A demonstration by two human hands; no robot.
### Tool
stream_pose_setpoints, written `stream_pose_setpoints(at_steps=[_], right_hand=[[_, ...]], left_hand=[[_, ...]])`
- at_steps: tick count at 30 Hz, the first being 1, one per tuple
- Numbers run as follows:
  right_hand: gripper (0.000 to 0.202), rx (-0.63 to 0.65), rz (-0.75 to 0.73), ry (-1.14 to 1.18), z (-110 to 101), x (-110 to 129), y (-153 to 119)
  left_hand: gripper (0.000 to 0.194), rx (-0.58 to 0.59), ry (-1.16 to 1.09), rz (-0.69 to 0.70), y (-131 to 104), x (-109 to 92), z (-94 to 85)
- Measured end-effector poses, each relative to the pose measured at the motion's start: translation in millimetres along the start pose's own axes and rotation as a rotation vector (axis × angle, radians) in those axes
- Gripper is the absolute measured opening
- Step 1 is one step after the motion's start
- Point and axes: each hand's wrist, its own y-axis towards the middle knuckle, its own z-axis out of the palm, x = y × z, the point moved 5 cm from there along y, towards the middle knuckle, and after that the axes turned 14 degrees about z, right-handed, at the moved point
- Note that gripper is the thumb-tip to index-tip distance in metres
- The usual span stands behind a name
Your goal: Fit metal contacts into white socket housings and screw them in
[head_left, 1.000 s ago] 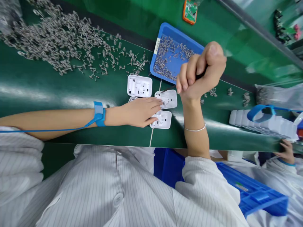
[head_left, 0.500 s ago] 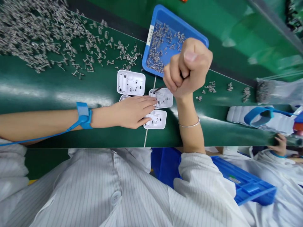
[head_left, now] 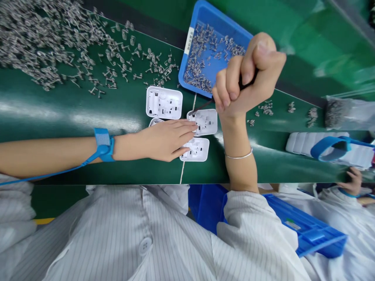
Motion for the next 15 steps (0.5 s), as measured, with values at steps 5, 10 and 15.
stream_pose_setpoints(at_steps=[5,10,15], right_hand=[[0.038,0.087,0.048,0.027,12.6,-2.1,-5.0],[0.034,-0.001,-0.005,0.058,12.4,2.9,-9.6],[0.037,-0.054,-0.076,-0.001,4.9,0.2,-4.1]], left_hand=[[0.046,0.007,0.021,0.002,0.7,-1.1,-0.5],[0.046,0.0,0.02,0.008,1.6,-1.5,-1.3],[0.046,-0.019,-0.002,0.013,2.2,-0.5,0.6]])
